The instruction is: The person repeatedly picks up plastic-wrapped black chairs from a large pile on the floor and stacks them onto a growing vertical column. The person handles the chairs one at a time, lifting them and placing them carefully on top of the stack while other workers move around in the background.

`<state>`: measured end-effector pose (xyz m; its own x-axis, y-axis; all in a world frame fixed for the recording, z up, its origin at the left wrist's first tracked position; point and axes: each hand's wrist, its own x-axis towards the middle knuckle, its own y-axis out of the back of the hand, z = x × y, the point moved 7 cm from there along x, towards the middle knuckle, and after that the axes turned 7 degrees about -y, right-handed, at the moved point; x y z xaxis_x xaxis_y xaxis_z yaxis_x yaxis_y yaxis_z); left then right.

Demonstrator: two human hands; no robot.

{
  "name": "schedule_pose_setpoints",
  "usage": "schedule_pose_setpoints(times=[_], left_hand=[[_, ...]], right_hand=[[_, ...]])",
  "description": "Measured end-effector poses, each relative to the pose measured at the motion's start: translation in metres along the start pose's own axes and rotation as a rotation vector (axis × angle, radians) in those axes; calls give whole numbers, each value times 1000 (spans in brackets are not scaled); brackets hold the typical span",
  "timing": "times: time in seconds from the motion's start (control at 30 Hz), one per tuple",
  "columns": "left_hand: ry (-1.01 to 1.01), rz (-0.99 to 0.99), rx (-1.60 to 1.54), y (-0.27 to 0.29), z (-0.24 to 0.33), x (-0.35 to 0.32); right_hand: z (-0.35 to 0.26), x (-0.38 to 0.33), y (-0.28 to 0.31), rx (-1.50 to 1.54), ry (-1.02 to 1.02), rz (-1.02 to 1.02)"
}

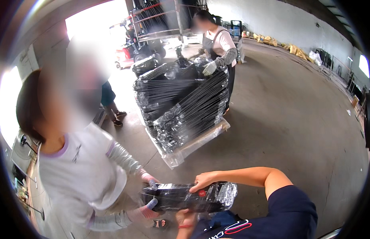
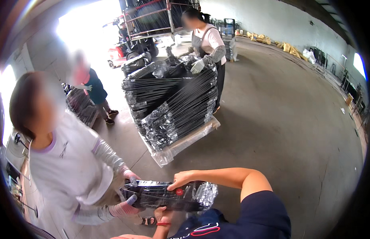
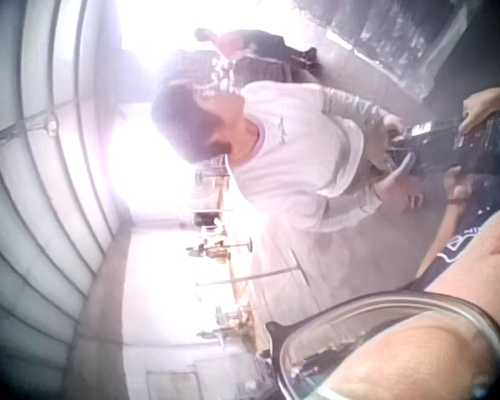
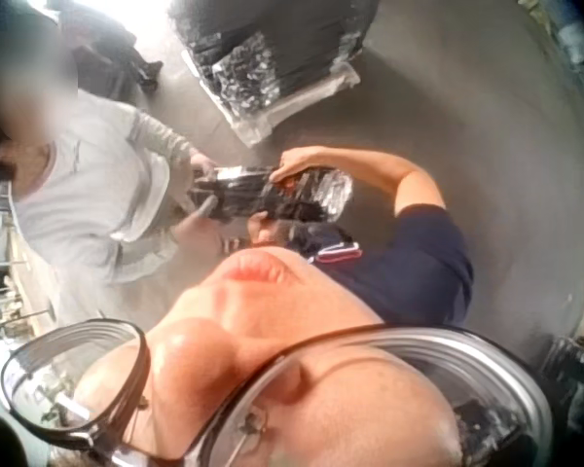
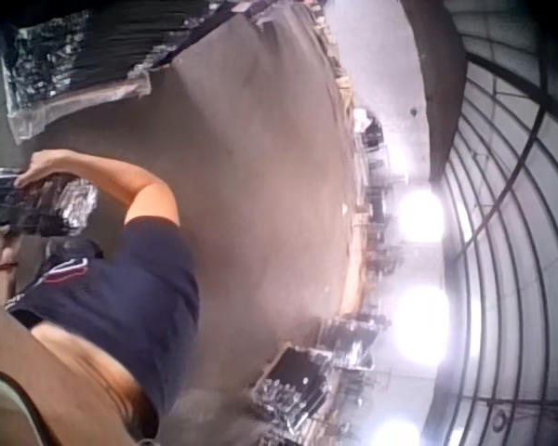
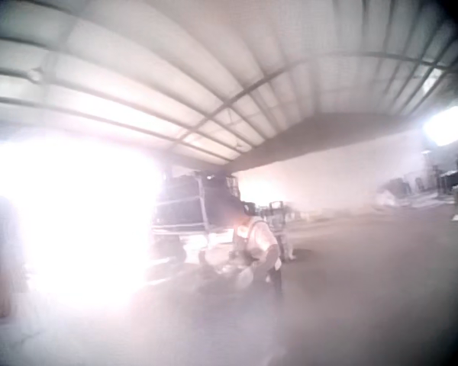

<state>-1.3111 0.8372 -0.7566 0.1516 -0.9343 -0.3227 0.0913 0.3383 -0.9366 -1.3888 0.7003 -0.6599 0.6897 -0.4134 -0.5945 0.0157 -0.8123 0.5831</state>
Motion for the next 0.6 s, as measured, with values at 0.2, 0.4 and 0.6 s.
schedule_pose_setpoints(times=[0.2, 0.4, 0.6], left_hand=[[-309, -55, -60, -12, 60, 44], [-414, -171, -201, -52, 118, 65], [-555, -411, -77, -110, 107, 25]], right_hand=[[-48, 69, 52, -62, 221, -108], [-127, 121, 123, -288, 310, 147], [-132, 103, 249, -193, 566, 575]])
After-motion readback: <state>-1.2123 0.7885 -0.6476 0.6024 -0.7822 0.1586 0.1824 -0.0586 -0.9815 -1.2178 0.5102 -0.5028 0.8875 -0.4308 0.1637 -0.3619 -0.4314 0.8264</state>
